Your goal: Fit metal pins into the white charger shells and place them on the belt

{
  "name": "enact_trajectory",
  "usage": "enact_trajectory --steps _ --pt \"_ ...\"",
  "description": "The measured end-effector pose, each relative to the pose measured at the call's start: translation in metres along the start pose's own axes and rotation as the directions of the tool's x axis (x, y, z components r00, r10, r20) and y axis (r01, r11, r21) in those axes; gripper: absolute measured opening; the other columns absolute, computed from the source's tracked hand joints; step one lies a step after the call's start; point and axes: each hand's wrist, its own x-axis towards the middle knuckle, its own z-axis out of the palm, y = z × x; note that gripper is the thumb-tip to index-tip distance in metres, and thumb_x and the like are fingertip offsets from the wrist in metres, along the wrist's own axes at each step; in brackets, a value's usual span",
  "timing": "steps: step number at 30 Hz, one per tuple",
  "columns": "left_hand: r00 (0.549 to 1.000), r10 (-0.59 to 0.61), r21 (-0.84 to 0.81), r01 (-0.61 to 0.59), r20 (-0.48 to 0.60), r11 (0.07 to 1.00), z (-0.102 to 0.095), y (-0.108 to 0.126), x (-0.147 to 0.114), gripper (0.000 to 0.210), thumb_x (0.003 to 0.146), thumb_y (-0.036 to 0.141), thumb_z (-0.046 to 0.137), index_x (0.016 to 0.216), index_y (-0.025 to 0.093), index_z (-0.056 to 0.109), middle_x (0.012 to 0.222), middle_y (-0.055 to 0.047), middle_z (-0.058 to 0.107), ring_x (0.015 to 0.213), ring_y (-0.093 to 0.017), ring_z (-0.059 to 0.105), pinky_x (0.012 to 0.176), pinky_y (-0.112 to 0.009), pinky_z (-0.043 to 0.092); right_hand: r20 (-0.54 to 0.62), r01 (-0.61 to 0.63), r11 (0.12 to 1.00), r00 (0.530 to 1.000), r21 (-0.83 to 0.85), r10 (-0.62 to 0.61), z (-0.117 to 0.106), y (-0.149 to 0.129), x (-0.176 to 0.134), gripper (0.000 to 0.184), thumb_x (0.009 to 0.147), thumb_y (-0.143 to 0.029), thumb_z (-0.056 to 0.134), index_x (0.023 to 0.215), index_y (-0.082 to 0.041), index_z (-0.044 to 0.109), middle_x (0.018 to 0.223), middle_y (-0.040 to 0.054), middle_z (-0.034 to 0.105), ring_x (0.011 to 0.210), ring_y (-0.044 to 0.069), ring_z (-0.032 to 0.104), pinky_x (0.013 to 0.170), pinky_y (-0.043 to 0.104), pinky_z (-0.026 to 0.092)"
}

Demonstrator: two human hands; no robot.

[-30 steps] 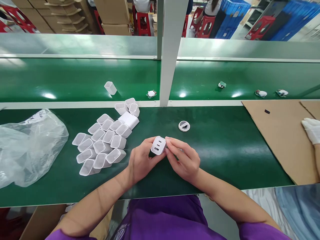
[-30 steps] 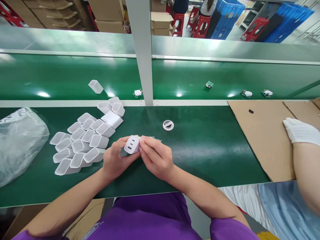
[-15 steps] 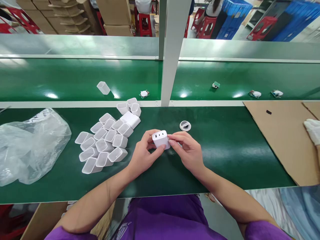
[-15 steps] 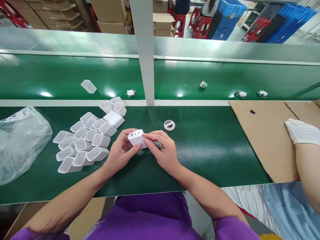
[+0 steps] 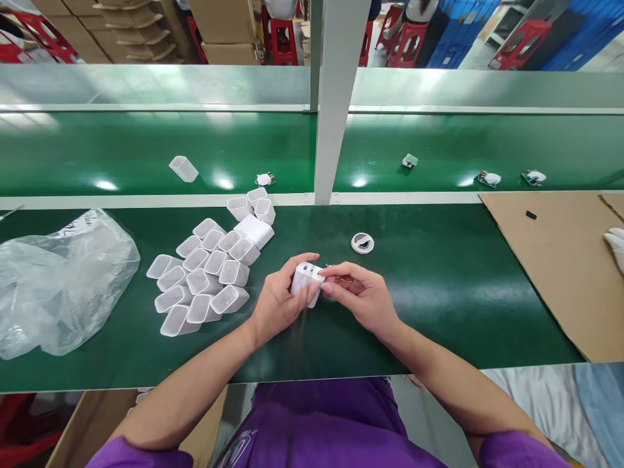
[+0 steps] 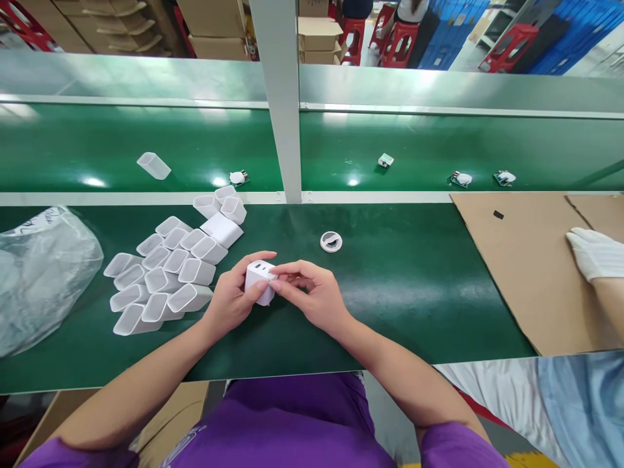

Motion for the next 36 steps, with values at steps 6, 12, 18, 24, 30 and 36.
enact_trajectory --steps 6,12,18,24,30,36 --pt "1.000 0.023 0.015 -0.023 0.004 1.000 0.000 -0.002 0.000 0.036 0.081 0.039 0.055 0.110 0.019 0.060 0.078 0.000 0.067 0.058 -0.012 0.056 0.054 -0.021 0.043 -0.009 -0.011 1.000 1.000 0.002 0.011 0.000 0.002 -0.002 0.018 0.076 -0.032 0.076 0.090 -0.022 0.073 0.084 0.0012 0.069 0.076 0.014 0.067 0.070 0.027 0.058" --pt "1.000 0.016 0.035 -0.016 -0.005 0.999 0.002 -0.004 -0.002 0.029 0.079 0.037 0.053 0.102 0.019 0.057 0.069 0.002 0.062 0.053 -0.011 0.053 0.051 -0.021 0.041 -0.012 0.061 0.995 0.998 -0.074 -0.063 -0.001 0.005 -0.003 0.013 0.078 -0.030 0.074 0.088 -0.022 0.074 0.080 0.0007 0.068 0.074 0.013 0.065 0.067 0.026 0.058" --pt "0.999 0.044 0.037 -0.044 -0.016 0.998 0.001 -0.010 -0.001 0.027 0.078 0.040 0.058 0.096 0.020 0.056 0.082 0.000 0.064 0.060 -0.011 0.055 0.055 -0.022 0.043 -0.021 0.065 0.987 0.997 -0.147 -0.069 0.003 0.005 -0.006 0.012 0.080 -0.032 0.072 0.086 -0.023 0.074 0.082 0.0021 0.069 0.074 0.015 0.064 0.062 0.026 0.057" --pt "0.997 -0.015 -0.199 0.029 0.072 0.980 0.006 -0.014 0.002 0.033 0.084 0.046 0.056 0.103 0.019 0.053 0.087 -0.003 0.064 0.066 -0.013 0.058 0.058 -0.023 0.047 0.050 0.179 0.913 0.984 -0.367 -0.173 -0.024 -0.006 0.012 0.023 0.085 -0.036 0.064 0.102 -0.021 0.069 0.079 0.0017 0.065 0.071 0.014 0.063 0.066 0.028 0.055" --pt "0.972 -0.151 -0.520 0.224 0.179 0.824 0.012 -0.005 0.009 0.046 0.079 0.056 0.060 0.100 0.019 0.041 0.086 -0.006 0.069 0.068 -0.017 0.064 0.050 -0.026 0.054 -0.248 -0.168 0.293 0.933 -0.941 -0.261 -0.086 0.008 0.044 0.040 0.080 -0.038 0.065 0.112 -0.013 0.063 0.108 0.0168 0.057 0.100 0.033 0.055 0.084 0.050 0.047" --pt "0.976 -0.134 -0.623 0.213 0.171 0.752 0.013 -0.004 0.009 0.042 0.079 0.049 0.064 0.094 0.022 0.036 0.091 -0.007 0.073 0.056 -0.010 0.059 0.044 -0.019 0.048 -0.177 -0.110 0.388 0.974 -0.915 -0.139 -0.084 0.021 0.046 0.023 0.081 -0.038 0.061 0.090 -0.018 0.055 0.087 0.0081 0.060 0.079 0.023 0.057 0.069 0.035 0.047"
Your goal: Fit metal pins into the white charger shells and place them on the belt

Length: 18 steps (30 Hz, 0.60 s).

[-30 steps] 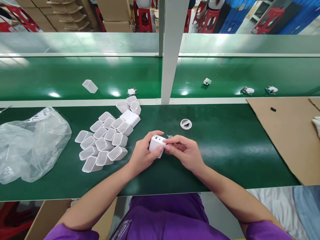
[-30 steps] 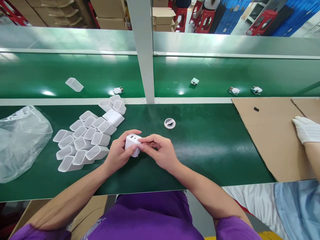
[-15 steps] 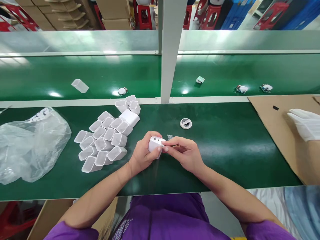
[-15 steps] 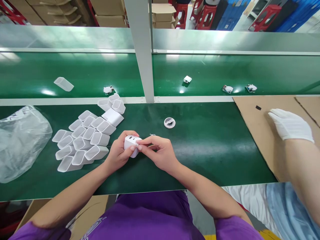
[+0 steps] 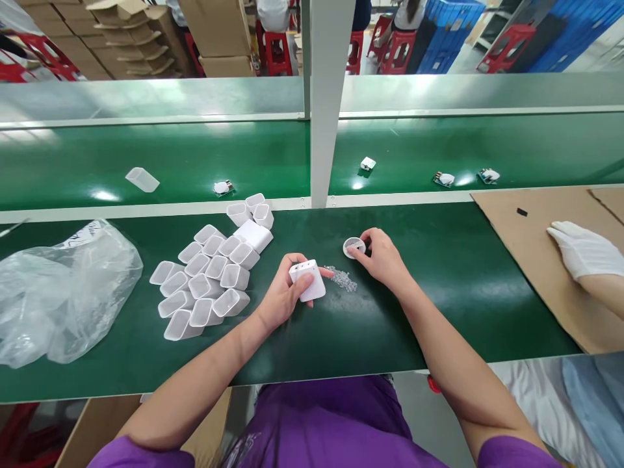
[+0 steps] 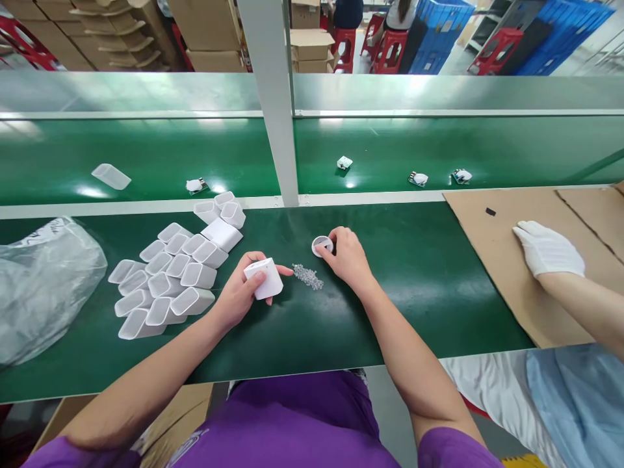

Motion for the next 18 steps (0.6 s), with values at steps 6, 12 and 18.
enact_trajectory --steps 6,12,18 --pt "0.999 0.029 0.013 -0.029 0.041 0.999 -0.002 -0.006 0.000 0.045 0.080 0.043 0.061 0.111 0.019 0.039 0.082 -0.002 0.070 0.051 -0.010 0.058 0.049 -0.024 0.051 -0.018 0.055 0.893 0.998 0.446 -0.052 -0.004 -0.034 -0.016 0.030 0.085 -0.033 0.055 0.111 -0.020 0.053 0.072 -0.0018 0.057 0.054 0.013 0.050 0.057 0.027 0.044" --pt "0.997 0.034 0.088 -0.040 0.063 0.995 -0.001 -0.008 -0.007 0.033 0.086 0.041 0.056 0.106 0.019 0.043 0.088 -0.002 0.068 0.056 -0.010 0.062 0.055 -0.024 0.053 0.038 -0.017 0.547 0.999 0.837 -0.027 -0.004 -0.078 -0.054 0.025 0.091 -0.047 0.052 0.091 -0.024 0.043 0.062 -0.0077 0.051 0.036 0.006 0.043 0.033 0.019 0.032" --pt "0.999 0.005 0.230 -0.016 0.047 0.973 0.001 -0.012 -0.015 0.035 0.085 0.046 0.057 0.104 0.020 0.045 0.082 -0.001 0.065 0.066 -0.016 0.066 0.056 -0.027 0.056 -0.139 0.139 0.661 0.989 0.737 -0.053 0.008 -0.079 -0.065 0.019 0.093 -0.041 0.050 0.097 -0.024 0.044 0.067 -0.0053 0.054 0.043 0.008 0.052 0.040 0.021 0.042"
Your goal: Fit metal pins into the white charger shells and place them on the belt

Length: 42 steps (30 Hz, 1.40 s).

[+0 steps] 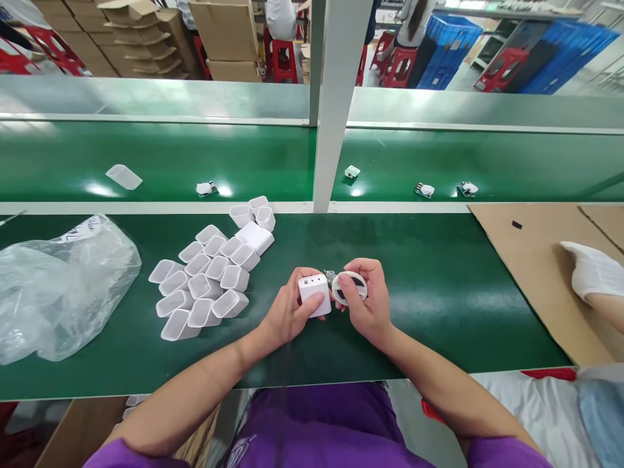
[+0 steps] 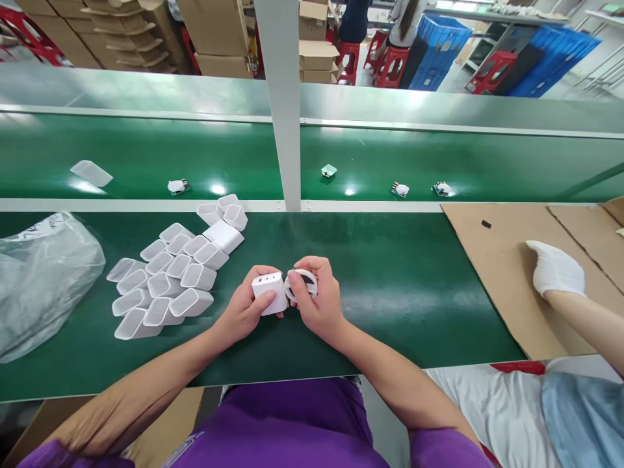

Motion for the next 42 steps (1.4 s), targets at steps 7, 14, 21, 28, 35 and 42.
enact_trajectory --steps 7,14,21,28,35,42 --pt "0.999 0.042 0.166 -0.042 0.005 0.985 -0.002 -0.002 -0.003 0.028 0.088 0.040 0.053 0.105 0.020 0.045 0.080 -0.001 0.065 0.063 -0.015 0.065 0.059 -0.026 0.052 0.008 0.238 0.936 0.970 -0.259 -0.244 0.001 -0.001 -0.001 0.005 0.094 -0.025 0.047 0.099 -0.024 0.049 0.078 -0.0003 0.056 0.059 0.012 0.057 0.050 0.025 0.045" --pt "0.984 0.154 0.435 -0.099 -0.092 0.895 0.002 0.005 -0.007 0.026 0.080 0.035 0.054 0.099 0.020 0.046 0.086 -0.003 0.064 0.069 -0.016 0.065 0.061 -0.029 0.051 0.066 0.354 0.895 0.935 -0.272 -0.349 0.002 0.003 -0.003 0.012 0.094 -0.018 0.044 0.103 -0.025 0.048 0.076 -0.0004 0.053 0.057 0.011 0.052 0.048 0.024 0.042" --pt "0.929 0.362 0.606 -0.245 -0.077 0.757 0.005 0.008 -0.009 0.024 0.077 0.034 0.052 0.095 0.021 0.043 0.075 -0.001 0.064 0.056 -0.015 0.063 0.051 -0.026 0.047 0.108 0.436 0.831 0.898 -0.347 -0.426 -0.002 0.004 -0.006 0.017 0.091 -0.014 0.047 0.101 -0.026 0.053 0.068 -0.0022 0.048 0.053 0.012 0.044 0.048 0.024 0.038" --pt "0.886 0.455 0.719 -0.257 -0.092 0.645 0.008 -0.005 -0.011 0.025 0.079 0.032 0.053 0.100 0.020 0.045 0.077 -0.003 0.067 0.059 -0.018 0.066 0.052 -0.028 0.049 0.166 0.430 0.782 0.901 -0.451 -0.400 -0.002 0.006 -0.007 0.017 0.091 -0.016 0.045 0.099 -0.026 0.056 0.069 -0.0004 0.051 0.055 0.012 0.048 0.048 0.023 0.039" --pt "0.949 0.276 0.557 -0.148 -0.152 0.817 0.004 0.003 -0.006 0.025 0.081 0.036 0.055 0.098 0.020 0.046 0.087 -0.004 0.066 0.067 -0.017 0.066 0.058 -0.028 0.050 0.102 0.273 0.928 0.962 -0.254 -0.255 0.002 0.001 -0.001 0.011 0.095 -0.024 0.043 0.098 -0.025 0.053 0.072 -0.0015 0.051 0.053 0.009 0.051 0.049 0.022 0.041" --pt "0.997 0.071 0.153 -0.068 -0.017 0.986 0.002 0.006 -0.007 0.024 0.091 0.042 0.047 0.102 0.020 0.042 0.080 -0.002 0.066 0.066 -0.015 0.064 0.062 -0.028 0.051 0.084 -0.007 1.000 0.996 0.014 0.006 0.005 -0.003 0.000 0.018 0.097 -0.040 0.045 0.099 -0.024 0.052 0.066 -0.0044 0.053 0.040 0.007 0.049 0.042 0.023 0.042"
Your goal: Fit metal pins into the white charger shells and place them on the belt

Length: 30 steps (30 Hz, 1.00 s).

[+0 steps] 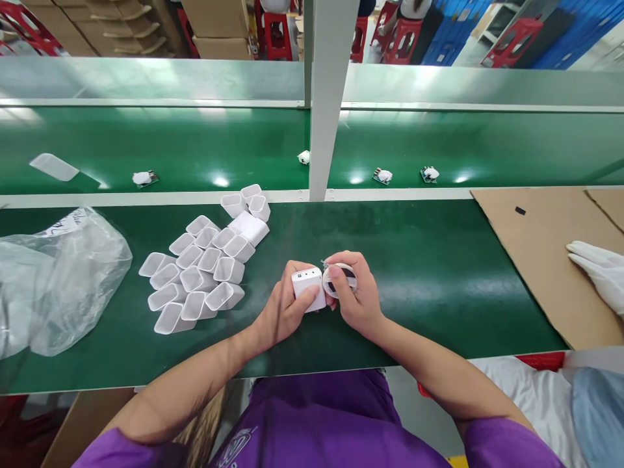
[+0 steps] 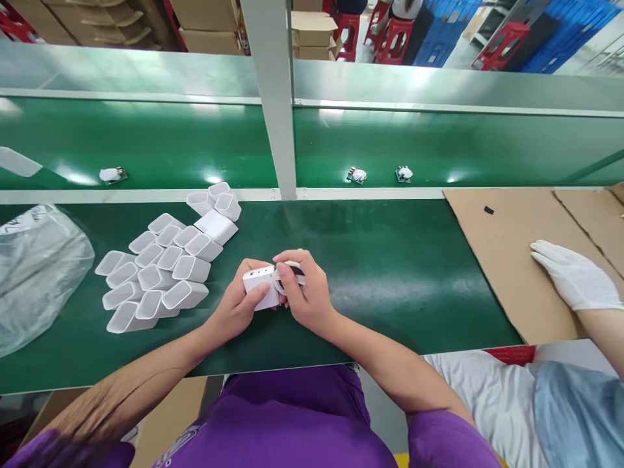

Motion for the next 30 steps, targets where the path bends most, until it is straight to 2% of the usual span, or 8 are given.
enact_trajectory --steps 5,9,14,18,21,23,26,30 --pt "0.994 0.064 0.147 -0.050 -0.093 0.988 0.001 0.003 0.001 0.023 0.088 0.040 0.052 0.098 0.020 0.047 0.081 -0.002 0.066 0.071 -0.016 0.065 0.064 -0.028 0.050 -0.001 0.023 0.999 1.000 -0.033 -0.023 -0.001 0.001 0.002 0.014 0.097 -0.034 0.044 0.099 -0.023 0.052 0.073 -0.0031 0.056 0.042 0.006 0.051 0.041 0.021 0.043" --pt "0.992 0.047 0.282 -0.012 -0.118 0.959 0.000 0.006 0.001 0.024 0.086 0.039 0.053 0.100 0.020 0.047 0.083 -0.002 0.066 0.072 -0.016 0.066 0.064 -0.028 0.050 0.000 0.145 0.979 0.989 -0.145 -0.147 -0.002 0.006 0.004 0.011 0.098 -0.027 0.042 0.100 -0.022 0.052 0.075 -0.0027 0.055 0.045 0.006 0.051 0.043 0.019 0.044" --pt "0.985 0.079 0.456 0.001 -0.155 0.890 0.001 0.005 0.003 0.022 0.084 0.036 0.050 0.098 0.020 0.046 0.084 -0.002 0.067 0.064 -0.016 0.066 0.056 -0.025 0.048 0.036 0.402 0.813 0.903 -0.421 -0.429 -0.003 0.015 0.003 0.014 0.096 -0.019 0.042 0.105 -0.023 0.052 0.078 -0.0004 0.053 0.058 0.009 0.054 0.051 0.020 0.046" --pt "0.944 0.292 0.679 -0.112 -0.156 0.725 0.003 -0.005 0.004 0.021 0.082 0.035 0.051 0.096 0.019 0.045 0.078 -0.004 0.068 0.057 -0.017 0.066 0.049 -0.025 0.045 0.111 0.473 0.693 0.859 -0.544 -0.500 -0.004 0.019 0.000 0.017 0.096 -0.018 0.041 0.104 -0.023 0.055 0.075 -0.0002 0.051 0.059 0.010 0.052 0.048 0.019 0.042" --pt "0.879 0.462 0.786 -0.200 -0.120 0.585 0.002 -0.014 0.006 0.023 0.083 0.034 0.053 0.099 0.019 0.046 0.080 -0.005 0.069 0.059 -0.018 0.067 0.050 -0.025 0.046 0.110 0.447 0.714 0.878 -0.539 -0.467 -0.005 0.017 0.002 0.016 0.097 -0.020 0.040 0.106 -0.023 0.054 0.075 -0.0007 0.054 0.057 0.010 0.052 0.049 0.019 0.043" --pt "0.844 0.527 0.789 -0.255 -0.101 0.559 -0.001 -0.017 0.009 0.028 0.085 0.033 0.054 0.107 0.019 0.046 0.086 -0.005 0.070 0.066 -0.018 0.069 0.055 -0.025 0.049 0.092 0.385 0.783 0.915 -0.488 -0.393 -0.009 0.014 0.007 0.016 0.097 -0.024 0.043 0.110 -0.023 0.052 0.077 -0.0016 0.058 0.056 0.009 0.054 0.051 0.019 0.044" --pt "0.836 0.542 0.726 -0.318 -0.089 0.609 -0.005 -0.016 0.012 0.032 0.086 0.030 0.057 0.114 0.021 0.045 0.101 -0.007 0.070 0.087 -0.017 0.069 0.073 -0.026 0.053 -0.002 0.249 0.841 0.959 -0.480 -0.285 -0.023 0.016 0.022 0.017 0.094 -0.030 0.049 0.109 -0.022 0.054 0.077 -0.0019 0.062 0.058 0.010 0.056 0.056 0.020 0.046" --pt "0.845 0.521 0.597 -0.358 -0.121 0.718 -0.006 -0.011 0.013 0.031 0.085 0.026 0.060 0.111 0.022 0.044 0.115 -0.009 0.067 0.100 -0.017 0.066 0.082 -0.029 0.052 -0.083 0.045 0.770 0.989 -0.637 -0.126 -0.054 0.039 0.048 0.015 0.092 -0.032 0.050 0.090 -0.020 0.058 0.078 0.0021 0.065 0.067 0.016 0.060 0.064 0.026 0.047"
